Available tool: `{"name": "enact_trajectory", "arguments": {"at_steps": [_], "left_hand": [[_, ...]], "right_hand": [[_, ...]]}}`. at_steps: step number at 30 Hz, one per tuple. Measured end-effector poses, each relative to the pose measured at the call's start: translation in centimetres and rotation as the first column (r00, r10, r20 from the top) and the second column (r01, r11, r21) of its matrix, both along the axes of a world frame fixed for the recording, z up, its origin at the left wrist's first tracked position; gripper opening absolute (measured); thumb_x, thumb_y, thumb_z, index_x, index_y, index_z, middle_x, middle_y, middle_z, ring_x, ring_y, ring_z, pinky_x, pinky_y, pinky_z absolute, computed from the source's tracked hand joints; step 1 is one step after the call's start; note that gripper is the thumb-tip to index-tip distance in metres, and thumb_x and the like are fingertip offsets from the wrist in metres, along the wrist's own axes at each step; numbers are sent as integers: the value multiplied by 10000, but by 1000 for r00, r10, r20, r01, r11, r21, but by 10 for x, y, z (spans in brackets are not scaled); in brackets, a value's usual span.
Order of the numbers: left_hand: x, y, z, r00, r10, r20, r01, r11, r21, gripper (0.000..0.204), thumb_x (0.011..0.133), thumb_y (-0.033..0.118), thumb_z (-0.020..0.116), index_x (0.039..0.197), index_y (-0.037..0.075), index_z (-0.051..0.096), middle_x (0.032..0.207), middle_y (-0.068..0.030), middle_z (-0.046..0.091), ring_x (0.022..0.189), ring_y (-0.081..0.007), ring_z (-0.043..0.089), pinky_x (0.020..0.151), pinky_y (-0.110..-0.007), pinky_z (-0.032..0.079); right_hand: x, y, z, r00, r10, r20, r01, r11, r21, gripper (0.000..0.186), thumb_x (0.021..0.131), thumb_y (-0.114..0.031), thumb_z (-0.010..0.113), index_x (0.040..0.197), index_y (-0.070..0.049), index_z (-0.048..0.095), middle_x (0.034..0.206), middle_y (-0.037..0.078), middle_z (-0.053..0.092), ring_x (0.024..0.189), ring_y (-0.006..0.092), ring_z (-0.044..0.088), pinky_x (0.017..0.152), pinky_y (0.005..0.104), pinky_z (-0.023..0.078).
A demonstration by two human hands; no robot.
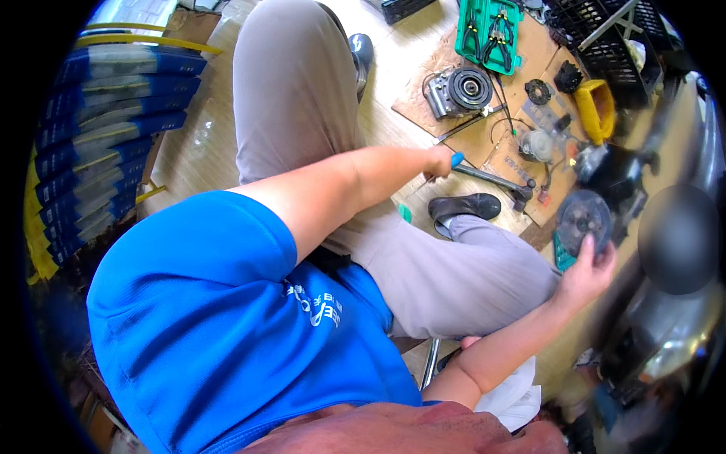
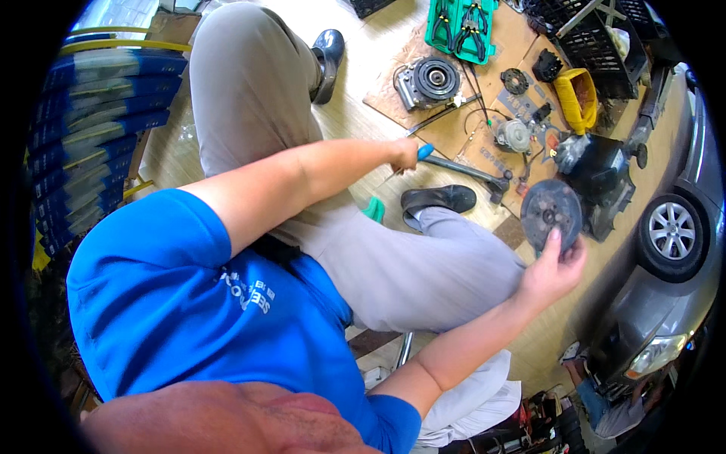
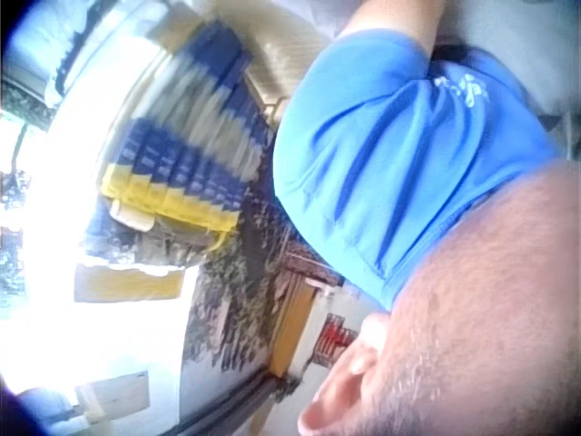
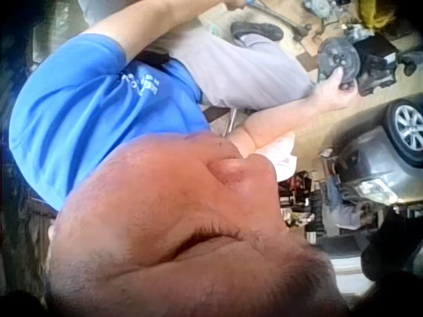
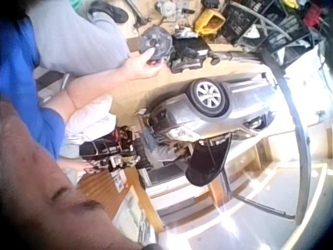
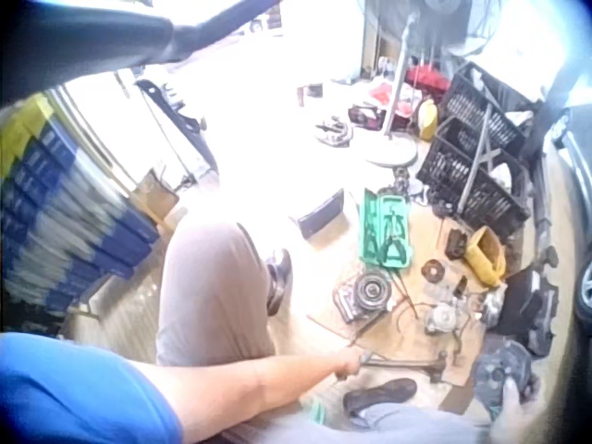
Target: The person uses a hammer and a screwdriver to disassemble a circular metal mechanical component, removing several internal plates and parts.
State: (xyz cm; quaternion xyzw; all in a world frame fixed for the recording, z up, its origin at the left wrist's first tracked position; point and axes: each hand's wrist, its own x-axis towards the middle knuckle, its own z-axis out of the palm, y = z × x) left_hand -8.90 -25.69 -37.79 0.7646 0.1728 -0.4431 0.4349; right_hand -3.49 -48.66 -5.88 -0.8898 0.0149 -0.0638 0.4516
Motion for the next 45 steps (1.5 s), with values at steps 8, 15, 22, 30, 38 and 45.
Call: {"name": "enact_trajectory", "arguments": {"at_steps": [8,15,22,30,38,45], "left_hand": [[47,-44,-21,931,-188,313,156,980,126,220,774,144,614,940,25,694,940,-212,684,897,-308,676,792,-381,539],[65,-55,22,783,-118,610,1,982,188,442,719,141,651,1159,118,617,1259,-221,523,1220,-374,469,983,-469,393],[90,16,91,500,-158,851,-547,705,452,887,618,361,808,1376,136,406,1513,-280,143,1393,-485,145,1078,-656,146],[127,77,99,821,-413,395,84,770,632,1043,603,382,822,1454,156,263,1337,-309,372,1178,-454,489,968,-479,454],[136,97,102,752,-482,449,181,806,563,931,650,459,796,1410,122,376,1296,-242,495,1167,-388,527,971,-442,451],[122,127,148,970,19,243,-129,886,445,858,923,687,250,855,-61,665,721,-195,651,582,-264,647,590,-417,542]], "right_hand": [[4,-16,-2,986,-153,-60,152,988,-17,366,894,-40,625,1202,103,487,1099,169,607,985,205,589,892,313,464],[14,-24,2,987,-153,-47,149,985,-91,352,901,-71,636,1179,101,506,1088,163,611,975,199,585,877,305,468],[19,-17,6,986,-168,-15,169,984,53,367,893,-78,650,1187,99,518,1093,150,619,986,188,586,891,296,461],[30,12,11,1000,-12,24,5,960,280,287,890,-35,636,1138,80,549,1058,114,639,959,134,603,868,259,472],[35,-2,6,998,-6,58,-9,965,262,289,890,-34,633,1136,93,548,1044,118,654,946,135,613,868,251,469],[36,-14,-3,999,-30,20,24,968,250,308,895,-48,630,1153,92,533,1081,125,635,981,149,597,881,269,464]]}}
